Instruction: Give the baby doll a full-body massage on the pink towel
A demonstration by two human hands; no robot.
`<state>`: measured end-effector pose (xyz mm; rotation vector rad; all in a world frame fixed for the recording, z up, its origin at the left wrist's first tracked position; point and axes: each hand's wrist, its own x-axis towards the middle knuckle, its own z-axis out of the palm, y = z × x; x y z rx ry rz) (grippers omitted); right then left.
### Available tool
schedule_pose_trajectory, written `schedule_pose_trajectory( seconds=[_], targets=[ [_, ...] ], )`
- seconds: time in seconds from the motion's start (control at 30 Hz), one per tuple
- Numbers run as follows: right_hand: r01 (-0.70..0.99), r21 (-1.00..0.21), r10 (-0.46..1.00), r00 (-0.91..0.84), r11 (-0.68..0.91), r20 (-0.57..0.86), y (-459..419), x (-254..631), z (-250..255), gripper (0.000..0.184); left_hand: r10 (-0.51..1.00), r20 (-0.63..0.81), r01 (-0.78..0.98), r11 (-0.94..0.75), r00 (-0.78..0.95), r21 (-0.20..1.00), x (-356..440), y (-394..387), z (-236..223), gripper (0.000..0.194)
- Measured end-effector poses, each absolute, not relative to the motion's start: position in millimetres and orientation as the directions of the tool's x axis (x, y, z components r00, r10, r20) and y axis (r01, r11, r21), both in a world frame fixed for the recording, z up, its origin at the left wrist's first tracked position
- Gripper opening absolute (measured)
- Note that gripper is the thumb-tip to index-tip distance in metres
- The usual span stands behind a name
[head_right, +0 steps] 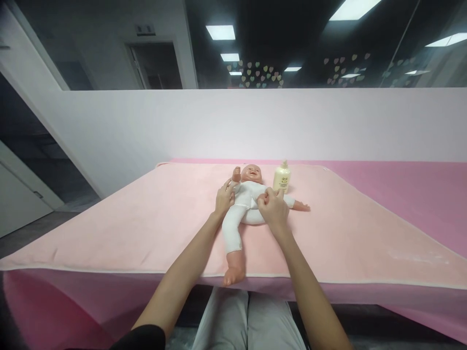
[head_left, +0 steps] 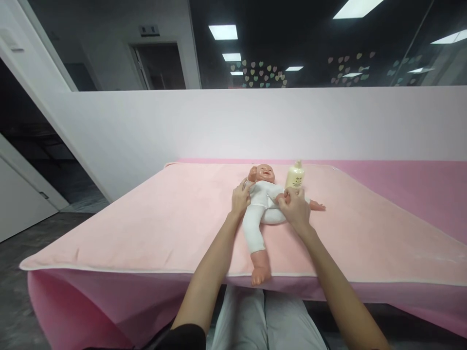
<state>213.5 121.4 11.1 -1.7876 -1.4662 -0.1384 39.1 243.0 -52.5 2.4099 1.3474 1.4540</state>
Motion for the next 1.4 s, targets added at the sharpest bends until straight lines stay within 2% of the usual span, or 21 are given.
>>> schedule_pose_trajectory(
  seconds=[0.07, 0.23, 0.37, 0.43, 0.53, 0.7, 0.9, 1.1, 1.27, 1.4],
  targets=[
    [0.872, -0.49, 0.775, 0.312, -0.003, 0.55, 127.0, 211.6, 15.6, 0.016, 0.643, 0.732, 0.626, -0.671, 0.226, 0.397, 40.5, 242.3, -50.0, 0.044],
    [0.904, -0.428, 0.758, 0.286, -0.009, 0.587, 128.0, 208.0, 13.3, 0.018, 0.693, 0.688, 0.571, -0.661, 0.217, 0.486, 44.6, 233.8, -42.7, 0.044],
    [0.909, -0.416, 0.738, 0.289, -0.012, 0.61, 128.2, 206.9, 5.2, 0.019, 0.687, 0.647, 0.704, -0.636, 0.331, 0.316, 46.2, 228.5, -37.8, 0.048],
    [0.919, -0.395, 0.728, 0.277, -0.009, 0.627, 127.3, 205.4, 2.3, 0.019, 0.736, 0.596, 0.796, -0.551, 0.322, 0.25, 46.9, 227.9, -35.9, 0.051],
    [0.939, -0.343, 0.722, 0.25, -0.018, 0.645, 123.9, 201.6, -2.0, 0.02, 0.807, 0.53, 0.892, -0.411, 0.26, 0.187, 49.1, 227.1, -32.4, 0.057],
    [0.967, -0.252, 0.715, 0.193, -0.025, 0.672, 118.4, 195.2, -11.1, 0.024, 0.847, 0.461, 0.924, -0.359, 0.264, 0.129, 52.2, 223.8, -28.0, 0.062],
    [0.967, -0.248, 0.717, 0.213, -0.058, 0.664, 115.7, 190.3, -11.0, 0.027, 0.83, 0.48, 0.862, -0.441, 0.284, 0.252, 48.0, 224.9, -38.9, 0.053],
    [0.978, -0.206, 0.751, 0.168, -0.043, 0.639, 110.2, 190.5, -11.9, 0.027, 0.785, 0.518, 0.677, -0.586, 0.338, 0.446, 45.3, 231.6, -46.0, 0.052],
    [0.991, -0.136, 0.688, 0.084, 0.021, 0.721, 89.1, 196.7, -21.9, 0.028, 0.812, 0.549, 0.634, -0.533, 0.198, 0.561, 45.0, 234.9, -50.1, 0.053],
    [0.984, -0.166, 0.543, 0.105, 0.064, 0.833, 40.7, 208.2, -32.8, 0.027, 0.802, 0.595, 0.465, -0.548, 0.055, 0.695, 43.8, 240.5, -54.3, 0.058]
  ],
)
